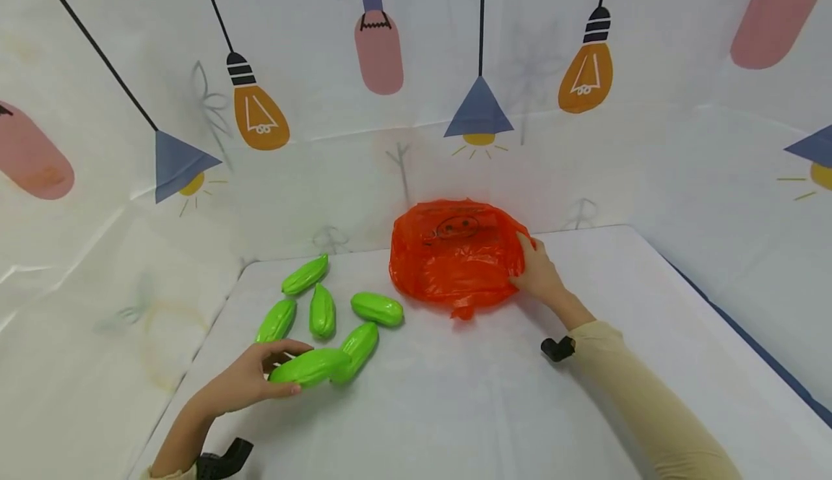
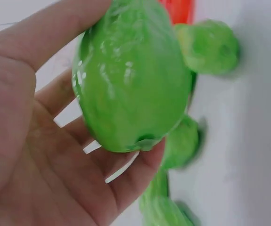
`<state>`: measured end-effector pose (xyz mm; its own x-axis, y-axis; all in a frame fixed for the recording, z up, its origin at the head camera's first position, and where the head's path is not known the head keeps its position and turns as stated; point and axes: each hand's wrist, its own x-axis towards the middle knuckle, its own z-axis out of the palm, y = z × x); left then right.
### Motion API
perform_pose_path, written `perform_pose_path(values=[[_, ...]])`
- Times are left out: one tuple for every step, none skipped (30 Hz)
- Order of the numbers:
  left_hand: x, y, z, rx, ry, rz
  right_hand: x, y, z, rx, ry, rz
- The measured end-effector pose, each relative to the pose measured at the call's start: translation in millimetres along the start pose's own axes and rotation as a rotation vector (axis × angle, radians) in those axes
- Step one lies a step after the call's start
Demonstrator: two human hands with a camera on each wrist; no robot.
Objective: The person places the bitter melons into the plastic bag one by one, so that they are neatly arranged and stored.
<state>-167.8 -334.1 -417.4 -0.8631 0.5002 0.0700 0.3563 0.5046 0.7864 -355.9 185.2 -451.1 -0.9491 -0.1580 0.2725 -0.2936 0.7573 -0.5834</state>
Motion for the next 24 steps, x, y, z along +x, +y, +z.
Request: perform_pose_path(values=[[5.6, 2.4, -0.2, 0.006, 0.015, 0.007, 0.2, -1.0, -0.9, 0.002, 0.000, -0.003], [11.1, 4.8, -0.2, 0.009, 0.031, 0.013, 0.4, -1.9, -1.6, 0.003, -0.002, -0.004], [16.7, 7.0, -0.1, 0.019, 0.045, 0.019, 0.1, -3.2, -2.2, 0.008, -0.008, -0.002], [22.3, 9.4, 0.3, 0.031, 0.062, 0.018, -0.1, -4.2, -2.5, 0.013, -0.015, 0.003], [28.0, 11.9, 0.8, 0.041, 0.078, 0.014, -0.6, -5.3, -2.9, 0.016, -0.024, 0.008], [33.8, 14.2, 1.6, 0.052, 0.094, 0.008, -1.1, -6.6, -3.2, 0.018, -0.032, 0.014], [39.4, 16.7, 2.7, 0.063, 0.112, -0.004, -1.6, -7.6, -3.3, 0.022, -0.042, 0.022], [45.0, 19.1, 4.1, 0.073, 0.129, -0.019, -2.2, -8.7, -3.7, 0.027, -0.048, 0.028], [50.9, 21.5, 5.9, 0.084, 0.146, -0.035, -2.7, -9.7, -4.1, 0.029, -0.053, 0.029], [56.7, 24.0, 7.5, 0.091, 0.162, -0.054, -3.6, -10.9, -4.1, 0.029, -0.057, 0.030], [62.5, 26.1, 9.4, 0.099, 0.174, -0.067, -4.4, -12.1, -4.4, 0.031, -0.058, 0.033], [68.5, 28.4, 11.5, 0.103, 0.186, -0.077, -4.9, -13.0, -4.5, 0.031, -0.060, 0.036], [74.7, 30.5, 13.9, 0.114, 0.198, -0.088, -5.4, -13.5, -4.6, 0.030, -0.061, 0.038], [80.9, 32.9, 16.4, 0.120, 0.207, -0.095, -6.0, -14.0, -4.8, 0.022, -0.060, 0.036], [87.3, 35.7, 19.0, 0.129, 0.219, -0.099, -6.5, -14.2, -5.0, 0.016, -0.059, 0.034], [94.1, 38.9, 21.4, 0.140, 0.228, -0.100, -7.1, -14.4, -5.1, 0.011, -0.056, 0.035], [100.9, 42.3, 24.0, 0.143, 0.240, -0.100, -7.6, -14.3, -5.2, 0.011, -0.052, 0.036], [108.0, 45.3, 27.1, 0.138, 0.256, -0.099, -7.8, -13.9, -5.1, 0.005, -0.047, 0.032], [114.9, 48.3, 30.1, 0.138, 0.274, -0.098, -8.0, -13.4, -4.8, 0.003, -0.041, 0.026], [121.4, 53.0, 33.3, 0.128, 0.290, -0.103, -8.0, -13.0, -4.2, 0.005, -0.034, 0.020], [128.1, 57.0, 36.4, 0.116, 0.304, -0.109, -8.2, -12.7, -3.5, 0.008, -0.031, 0.021], [135.5, 59.0, 39.6, 0.104, 0.319, -0.108, -8.4, -12.8, -2.7, 0.011, -0.025, 0.020], [142.7, 60.8, 43.1, 0.088, 0.336, -0.104, -8.3, -13.0, -1.8, 0.012, -0.025, 0.021], [150.2, 62.5, 46.5, 0.075, 0.351, -0.097, -8.1, -13.1, -1.0, 0.012, -0.026, 0.023]])
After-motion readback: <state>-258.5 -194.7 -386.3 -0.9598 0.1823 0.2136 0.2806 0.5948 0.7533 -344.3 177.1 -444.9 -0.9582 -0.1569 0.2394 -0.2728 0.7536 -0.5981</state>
